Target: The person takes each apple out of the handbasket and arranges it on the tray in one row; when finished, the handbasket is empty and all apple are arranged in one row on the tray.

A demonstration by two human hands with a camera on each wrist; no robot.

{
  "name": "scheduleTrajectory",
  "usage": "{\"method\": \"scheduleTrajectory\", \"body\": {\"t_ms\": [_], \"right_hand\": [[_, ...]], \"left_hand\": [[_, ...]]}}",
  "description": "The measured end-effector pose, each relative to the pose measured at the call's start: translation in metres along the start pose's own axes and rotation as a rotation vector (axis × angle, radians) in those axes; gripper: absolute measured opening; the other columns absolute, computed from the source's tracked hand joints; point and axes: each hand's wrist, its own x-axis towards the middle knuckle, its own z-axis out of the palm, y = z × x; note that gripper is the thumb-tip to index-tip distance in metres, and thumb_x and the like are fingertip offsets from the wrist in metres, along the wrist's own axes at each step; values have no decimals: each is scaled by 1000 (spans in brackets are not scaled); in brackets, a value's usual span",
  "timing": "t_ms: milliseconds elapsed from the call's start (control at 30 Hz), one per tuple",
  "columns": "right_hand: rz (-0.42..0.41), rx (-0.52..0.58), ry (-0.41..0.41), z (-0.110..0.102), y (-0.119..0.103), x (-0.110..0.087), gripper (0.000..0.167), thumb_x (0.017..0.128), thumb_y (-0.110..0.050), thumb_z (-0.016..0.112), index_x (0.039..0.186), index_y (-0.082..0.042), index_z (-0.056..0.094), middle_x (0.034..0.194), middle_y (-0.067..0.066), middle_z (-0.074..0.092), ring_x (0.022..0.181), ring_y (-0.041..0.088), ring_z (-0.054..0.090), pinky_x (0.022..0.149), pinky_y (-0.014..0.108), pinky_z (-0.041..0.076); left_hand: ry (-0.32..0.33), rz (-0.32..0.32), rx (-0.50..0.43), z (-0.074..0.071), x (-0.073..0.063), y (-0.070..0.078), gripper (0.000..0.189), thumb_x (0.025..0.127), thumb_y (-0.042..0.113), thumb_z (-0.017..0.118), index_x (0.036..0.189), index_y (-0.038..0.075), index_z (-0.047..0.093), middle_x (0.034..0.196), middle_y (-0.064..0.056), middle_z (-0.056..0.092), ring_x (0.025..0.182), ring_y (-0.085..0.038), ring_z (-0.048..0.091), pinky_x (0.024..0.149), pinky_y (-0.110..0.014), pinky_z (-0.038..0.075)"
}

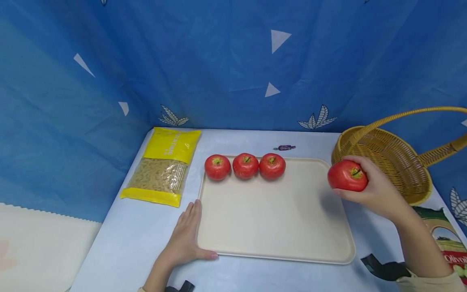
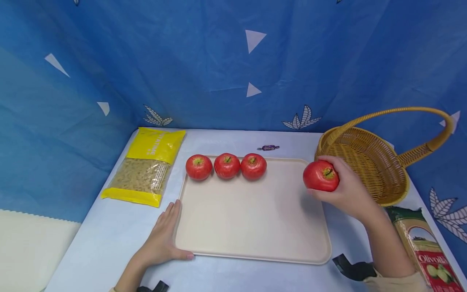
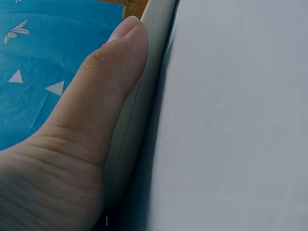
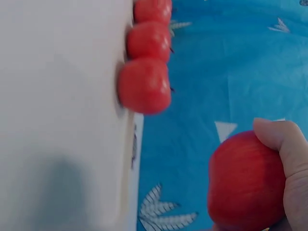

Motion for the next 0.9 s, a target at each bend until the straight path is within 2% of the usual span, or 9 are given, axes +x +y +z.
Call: {"method": "scheduleTrajectory", "body": {"t_ms": [100, 233, 300, 367, 633, 900], "right_hand": [[-8, 28, 7, 14, -3, 7, 92, 69, -21, 91, 144, -8, 38, 138, 19, 45, 119, 37, 43, 64, 18, 55], [-24, 48, 16, 34, -3, 19, 92, 70, -24, 91, 144, -8, 38, 140, 19, 45, 122, 42, 44, 71, 41, 62], [-20, 57, 10, 43, -1, 27, 92, 72, -27, 90, 145, -7, 38, 140, 20, 44, 124, 43, 44, 77, 54, 61], [-2, 58, -4, 52, 0, 35, 91, 74, -30, 89, 145, -7, 37, 141, 20, 43, 125, 43, 44, 81, 59, 59], [80, 48, -109, 81, 11, 65, 95, 77, -36, 86, 149, -8, 30, 143, 19, 42, 128, 41, 46, 93, 60, 55], [142, 31, -125, 97, 18, 83, 100, 77, -37, 85, 151, -5, 26, 145, 23, 38, 129, 43, 44, 95, 59, 54]], "left_hand": [[-16, -12, 12, 0, 0, 0, 162, 41, 77, 85, 160, 15, -5, 169, -5, -2, 157, -25, -5, 127, -50, 2], [-29, -19, 12, -1, 0, 0, 162, 41, 77, 85, 160, 15, -6, 169, -4, -3, 156, -23, -7, 127, -48, 1], [-25, -15, 9, 0, 1, 0, 162, 41, 77, 85, 160, 14, -5, 169, -4, -3, 156, -24, -6, 127, -49, 2], [-26, -14, 9, -1, 1, 1, 162, 41, 77, 85, 160, 14, -5, 169, -4, -3, 156, -23, -7, 127, -48, 2], [-34, -23, 17, -1, 1, 0, 162, 41, 78, 84, 160, 16, -7, 169, -2, -5, 156, -23, -8, 127, -48, 0], [-38, -28, 16, -2, 1, 1, 162, 42, 79, 84, 160, 16, -7, 169, -3, -5, 156, -23, -8, 127, -48, -1]]}}
